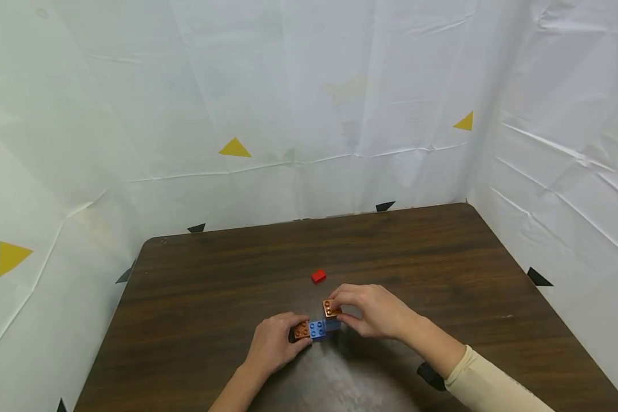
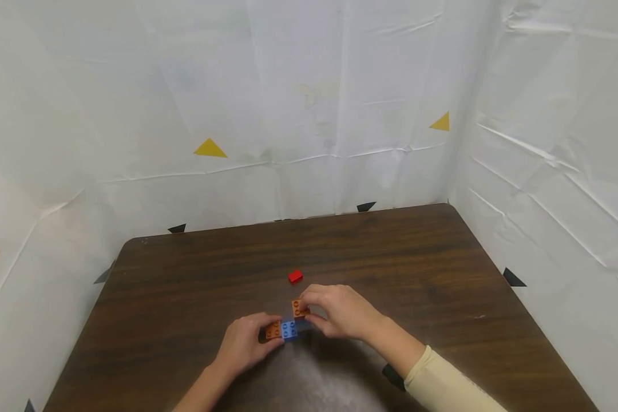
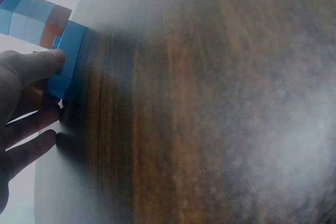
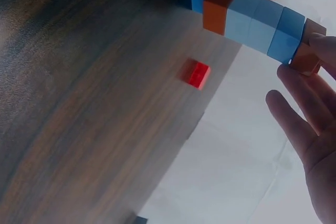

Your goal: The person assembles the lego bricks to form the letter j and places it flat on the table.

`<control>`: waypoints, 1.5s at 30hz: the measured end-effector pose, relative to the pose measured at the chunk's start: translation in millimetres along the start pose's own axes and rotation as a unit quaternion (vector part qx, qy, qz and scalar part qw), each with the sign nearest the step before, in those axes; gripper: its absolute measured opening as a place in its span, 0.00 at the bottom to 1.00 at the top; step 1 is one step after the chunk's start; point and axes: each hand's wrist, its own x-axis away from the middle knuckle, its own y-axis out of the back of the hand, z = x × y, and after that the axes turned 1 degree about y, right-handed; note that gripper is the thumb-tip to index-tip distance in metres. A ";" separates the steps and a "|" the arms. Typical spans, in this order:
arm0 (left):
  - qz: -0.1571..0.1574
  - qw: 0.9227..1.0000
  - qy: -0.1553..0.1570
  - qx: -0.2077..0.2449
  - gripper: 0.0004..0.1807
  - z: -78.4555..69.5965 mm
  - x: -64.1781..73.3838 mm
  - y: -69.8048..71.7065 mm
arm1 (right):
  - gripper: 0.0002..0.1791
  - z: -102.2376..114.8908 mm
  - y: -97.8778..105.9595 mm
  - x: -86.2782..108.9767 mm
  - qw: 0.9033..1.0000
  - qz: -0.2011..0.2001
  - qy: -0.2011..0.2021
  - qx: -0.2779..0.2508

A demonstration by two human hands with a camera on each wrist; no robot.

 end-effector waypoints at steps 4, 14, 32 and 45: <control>-0.002 1.000 -0.001 0.002 0.24 0.3 0.7 -0.3 | 0.10 2.6 1.5 -1.0 1.000 0.006 -0.005 0.013; 0.003 1.000 0.001 0.003 0.23 0.3 0.2 -0.4 | 0.10 5.3 7.6 -6.0 0.998 0.042 -0.026 0.031; 0.004 1.000 0.000 0.005 0.23 -0.2 -0.8 -0.1 | 0.09 6.7 9.1 -8.9 0.995 0.072 -0.059 0.027; 0.003 1.000 -0.003 0.002 0.23 0.4 -0.5 -0.9 | 0.10 4.2 5.9 -1.3 0.995 0.061 -0.083 -0.003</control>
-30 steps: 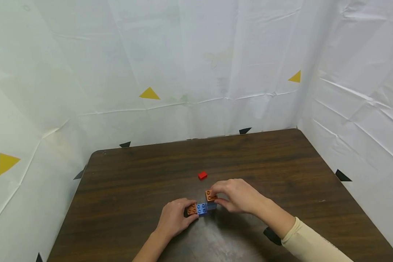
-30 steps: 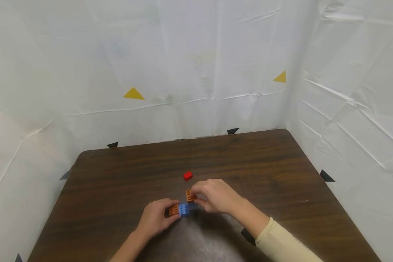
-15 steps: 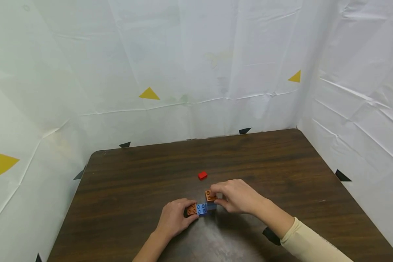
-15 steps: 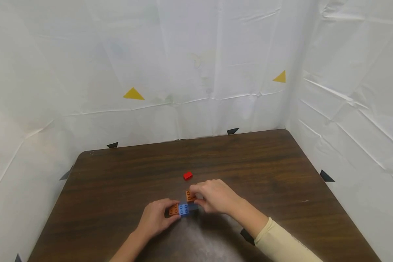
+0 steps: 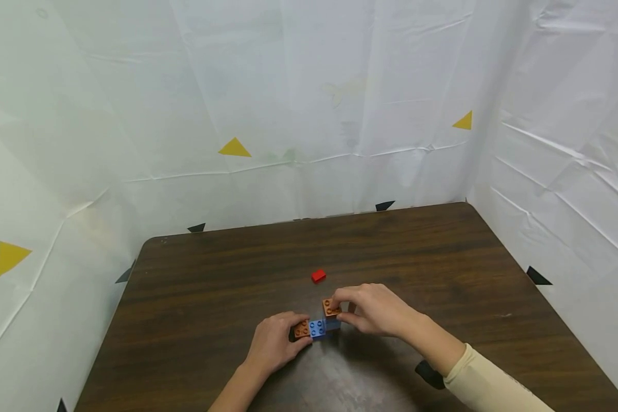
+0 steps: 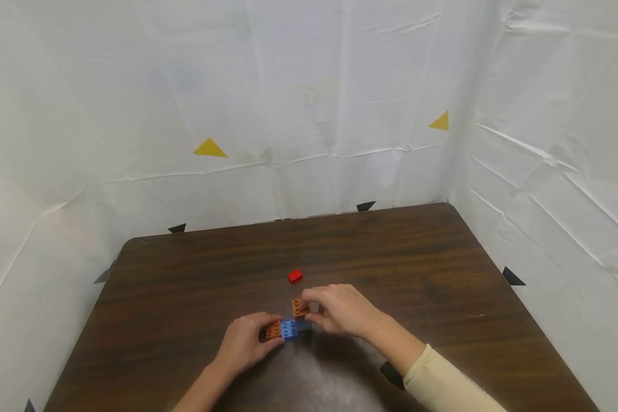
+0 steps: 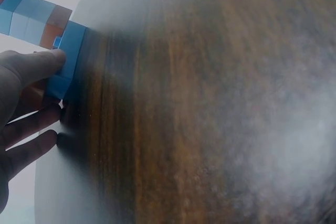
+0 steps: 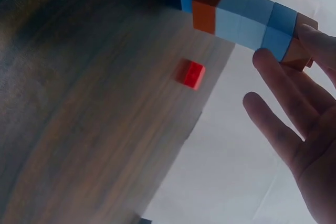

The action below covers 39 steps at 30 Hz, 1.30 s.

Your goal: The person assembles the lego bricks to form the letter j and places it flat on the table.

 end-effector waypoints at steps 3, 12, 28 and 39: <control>-0.003 1.000 0.001 -0.002 0.23 0.6 0.8 0.4 | 0.13 -1.2 -2.6 1.4 1.000 -0.007 0.007 -0.008; -0.007 1.000 -0.003 0.003 0.25 2.4 1.1 1.2 | 0.30 -6.5 -10.5 7.7 0.987 -0.024 -0.040 -0.151; -0.015 0.999 -0.026 0.027 0.34 6.3 4.9 0.1 | 0.26 -18.5 -32.8 7.7 0.969 0.000 -0.113 -0.219; -0.010 0.996 -0.016 0.089 0.24 10.4 7.0 9.4 | 0.26 -23.1 -35.6 -1.6 0.941 -0.046 -0.154 -0.298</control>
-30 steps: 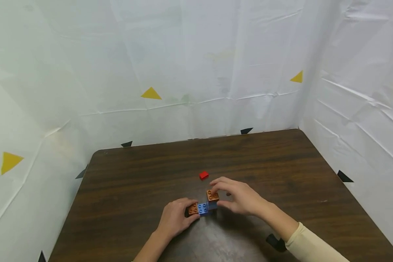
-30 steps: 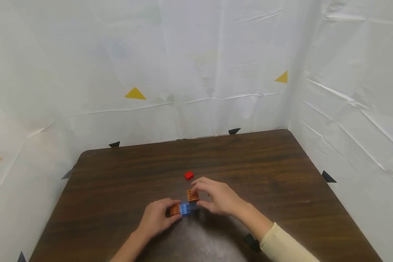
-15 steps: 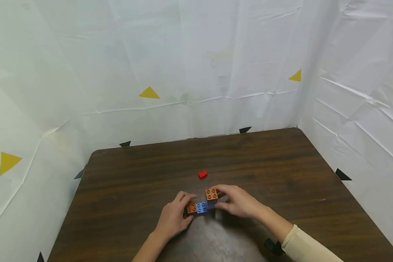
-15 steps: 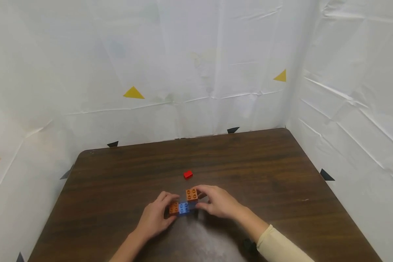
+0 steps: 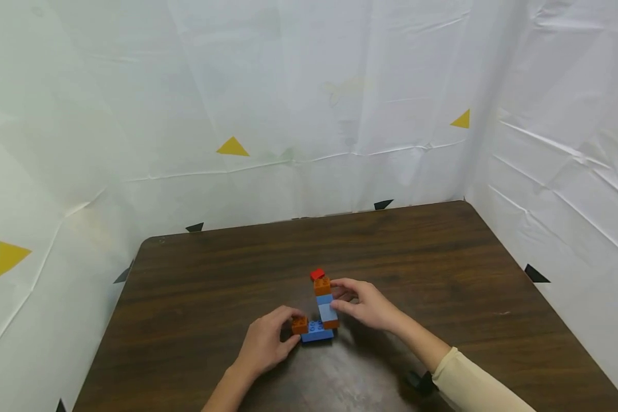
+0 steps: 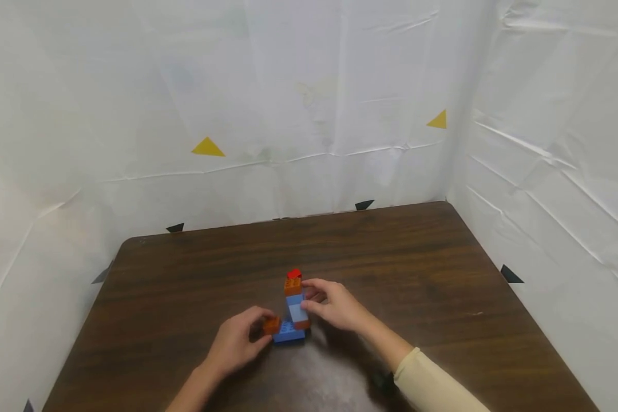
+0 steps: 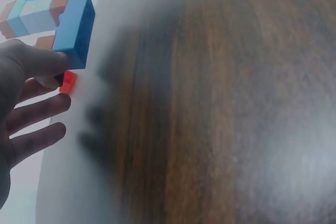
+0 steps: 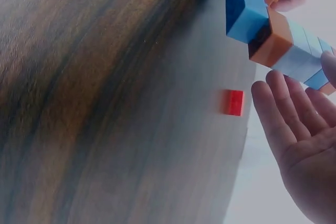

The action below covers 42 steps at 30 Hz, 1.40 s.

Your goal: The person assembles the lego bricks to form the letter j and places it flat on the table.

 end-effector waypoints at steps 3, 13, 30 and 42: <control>-0.004 1.000 0.001 -0.014 0.22 0.0 1.7 3.8 | 0.26 -3.9 -3.6 -3.2 0.999 0.007 -0.018 -0.039; 0.001 0.998 -0.007 -0.059 0.18 -3.5 4.6 10.6 | 0.26 -14.6 -12.5 -10.6 0.992 0.000 -0.083 -0.094; 0.086 0.991 0.010 -0.107 0.15 -6.5 -13.7 11.5 | 0.27 -29.2 -18.0 -19.0 0.986 -0.001 -0.161 -0.047; 0.106 0.989 0.037 -0.094 0.16 -1.6 -16.0 9.0 | 0.25 -33.1 -18.0 -26.4 0.987 0.015 -0.157 -0.035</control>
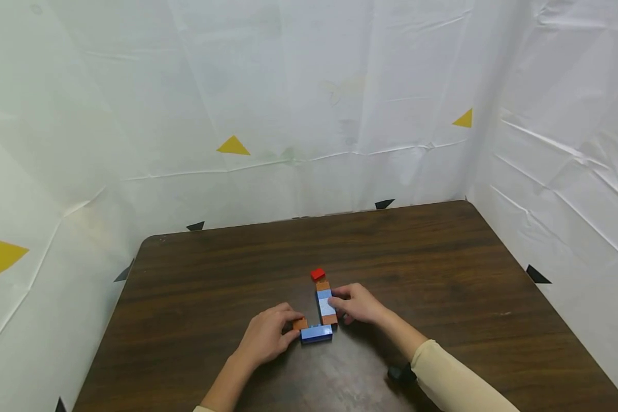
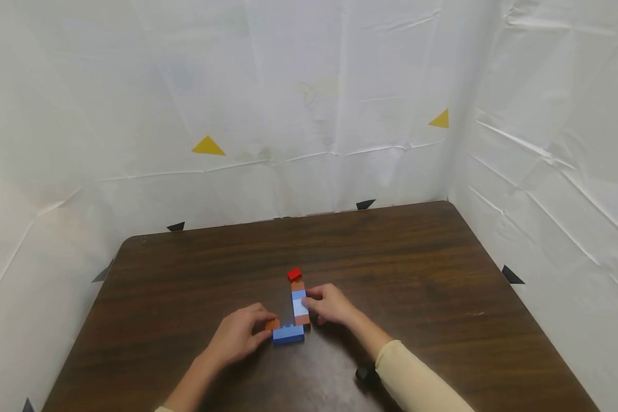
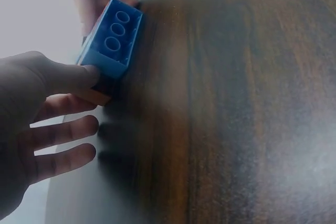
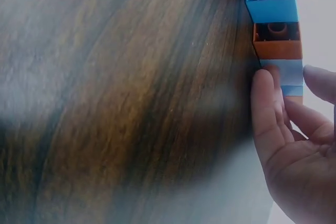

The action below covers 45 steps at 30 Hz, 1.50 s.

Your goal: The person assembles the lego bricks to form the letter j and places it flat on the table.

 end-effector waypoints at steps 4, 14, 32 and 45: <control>0.001 1.000 0.007 0.005 0.16 -0.5 0.6 -0.3 | 0.23 1.4 1.5 -2.3 1.000 -0.015 0.000 0.009; -0.019 1.000 0.002 0.010 0.18 -0.8 1.9 -1.6 | 0.21 -4.7 19.0 -26.3 0.934 -0.094 0.173 0.298; -0.028 1.000 0.003 0.011 0.17 -3.8 4.1 -1.8 | 0.30 -5.2 19.6 -33.1 0.898 -0.011 0.181 0.401; -0.024 1.000 0.014 0.007 0.17 -2.8 4.7 -3.7 | 0.30 -7.8 19.2 -32.4 0.904 -0.017 0.185 0.384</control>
